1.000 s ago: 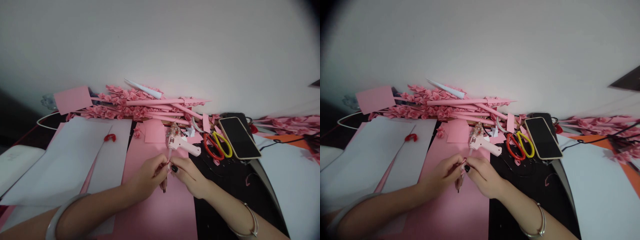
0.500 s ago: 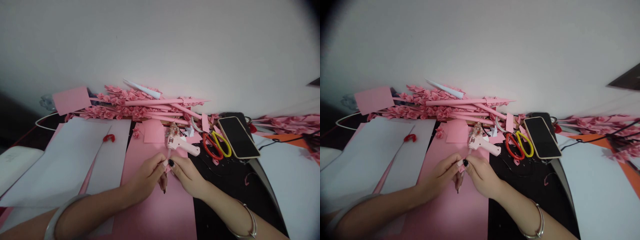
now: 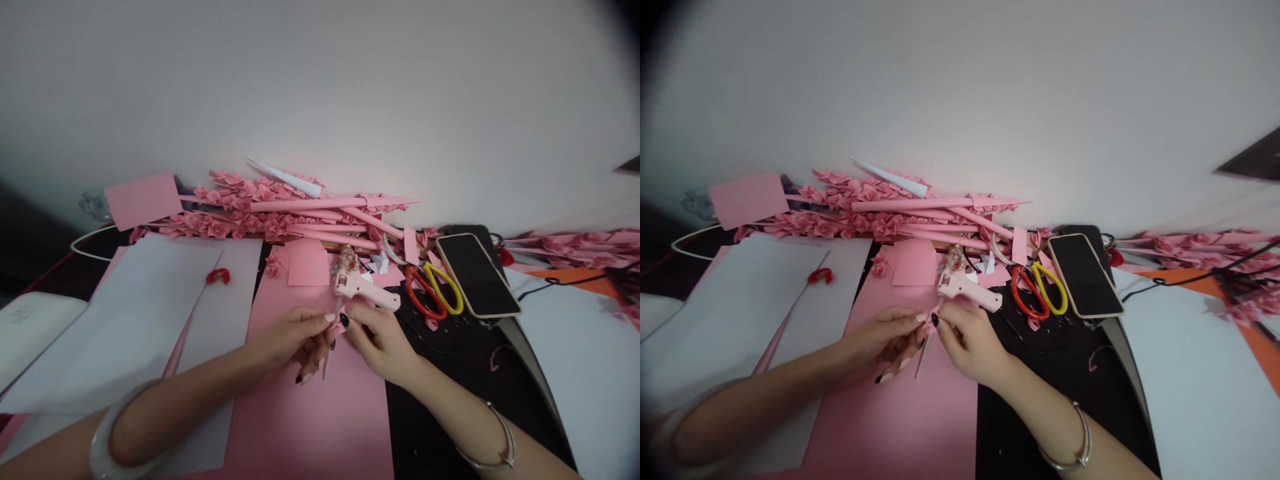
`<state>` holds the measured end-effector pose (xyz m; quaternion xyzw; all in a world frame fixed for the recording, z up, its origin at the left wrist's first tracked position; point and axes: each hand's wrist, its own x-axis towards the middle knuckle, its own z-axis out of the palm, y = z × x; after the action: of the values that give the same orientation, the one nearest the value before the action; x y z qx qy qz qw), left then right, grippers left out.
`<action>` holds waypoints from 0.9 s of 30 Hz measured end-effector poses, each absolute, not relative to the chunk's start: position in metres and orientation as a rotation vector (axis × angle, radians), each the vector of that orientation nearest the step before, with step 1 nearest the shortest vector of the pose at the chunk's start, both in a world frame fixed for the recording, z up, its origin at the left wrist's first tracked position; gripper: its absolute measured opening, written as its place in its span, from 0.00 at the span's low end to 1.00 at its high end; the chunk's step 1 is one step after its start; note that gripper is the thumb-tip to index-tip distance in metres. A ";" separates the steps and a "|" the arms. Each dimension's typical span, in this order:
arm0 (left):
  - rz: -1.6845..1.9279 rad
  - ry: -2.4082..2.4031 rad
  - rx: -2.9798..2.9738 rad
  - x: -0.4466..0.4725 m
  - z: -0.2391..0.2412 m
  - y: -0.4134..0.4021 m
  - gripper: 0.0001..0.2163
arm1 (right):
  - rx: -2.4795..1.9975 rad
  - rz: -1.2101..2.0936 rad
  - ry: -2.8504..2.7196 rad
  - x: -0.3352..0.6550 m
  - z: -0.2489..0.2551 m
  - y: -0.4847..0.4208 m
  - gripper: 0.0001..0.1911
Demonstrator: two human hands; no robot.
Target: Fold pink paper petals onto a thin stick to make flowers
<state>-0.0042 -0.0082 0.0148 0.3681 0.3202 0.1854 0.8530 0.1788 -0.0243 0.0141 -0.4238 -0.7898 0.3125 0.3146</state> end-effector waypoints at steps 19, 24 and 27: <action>0.415 0.709 0.951 -0.002 0.008 -0.010 0.14 | -0.915 1.075 -2.126 0.181 0.017 -0.023 0.17; 0.472 0.716 1.085 -0.004 0.008 -0.010 0.14 | -0.953 1.168 -2.026 0.182 0.013 -0.023 0.20; 0.506 0.748 1.178 -0.004 0.010 -0.011 0.13 | -0.986 1.156 -1.975 0.181 0.010 -0.024 0.20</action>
<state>-0.0044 -0.0108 0.0096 0.5366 0.3408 0.2306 0.7368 0.1807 -0.0237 0.0105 -0.3750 -0.7511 0.4397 0.3193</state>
